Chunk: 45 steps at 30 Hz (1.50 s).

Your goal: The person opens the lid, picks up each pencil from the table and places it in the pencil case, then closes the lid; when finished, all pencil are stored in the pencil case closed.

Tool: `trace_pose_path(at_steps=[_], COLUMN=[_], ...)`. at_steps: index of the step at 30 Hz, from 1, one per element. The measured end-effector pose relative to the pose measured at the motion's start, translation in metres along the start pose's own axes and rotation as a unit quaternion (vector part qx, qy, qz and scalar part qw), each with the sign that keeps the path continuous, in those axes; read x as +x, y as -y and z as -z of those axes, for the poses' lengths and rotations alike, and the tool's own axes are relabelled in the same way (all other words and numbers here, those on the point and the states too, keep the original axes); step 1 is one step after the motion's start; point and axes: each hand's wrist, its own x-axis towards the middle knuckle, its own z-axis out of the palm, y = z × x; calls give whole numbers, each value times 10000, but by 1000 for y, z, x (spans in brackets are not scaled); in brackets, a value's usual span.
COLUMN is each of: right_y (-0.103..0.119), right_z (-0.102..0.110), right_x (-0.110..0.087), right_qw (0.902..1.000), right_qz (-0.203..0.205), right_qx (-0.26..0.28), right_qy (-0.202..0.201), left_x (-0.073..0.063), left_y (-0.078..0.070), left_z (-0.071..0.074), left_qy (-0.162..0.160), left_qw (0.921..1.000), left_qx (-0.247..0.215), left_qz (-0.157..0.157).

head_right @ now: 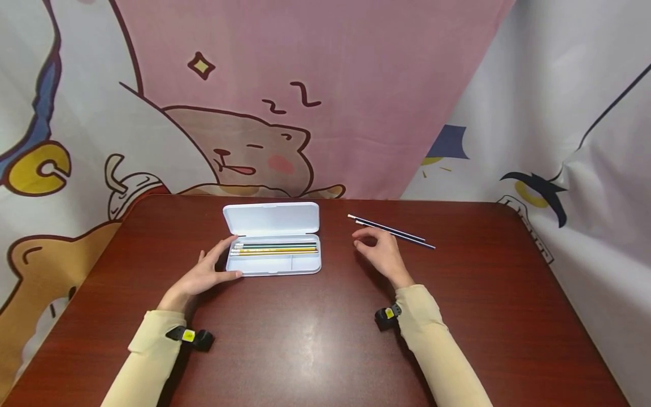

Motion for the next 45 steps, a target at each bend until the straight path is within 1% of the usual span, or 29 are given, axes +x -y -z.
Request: trace_pose_path(at_steps=[5,9,16,23,29,36,40,45], right_y=[-11,-19,-28,-37,-45,-51,-55,-61], right_z=[15,25,38,51,62,71,74,76], right_x=[-4,-8,-11,-16,-21,-27,-29,-31], right_qw=[9996,9989,9964,9935,9910,9880,9871,9866], right_qz=[9,-88,-213,-473,-559,-781,-920,-950], right_qx=[-130,-135,-328,-541,-707,-919,-1081,-1259], right_qy=[-265,-438,-755,-884,-986,-965,-745,-425], left_x=[0,0,1,2,1,1,1,0], left_y=[-1,-1,0,0,0,-1,-1,1], left_z=[0,0,0,0,1,1,1,1], left_qy=[-11,-16,-19,7,28,29,24,16], left_qw=[10000,10000,10000,10000,10000,9999,10000,9999], left_qx=[0,-7,-10,8,-62,-107,-94,-99], left_qz=[-43,-82,-78,-82,-27,8,2,29])
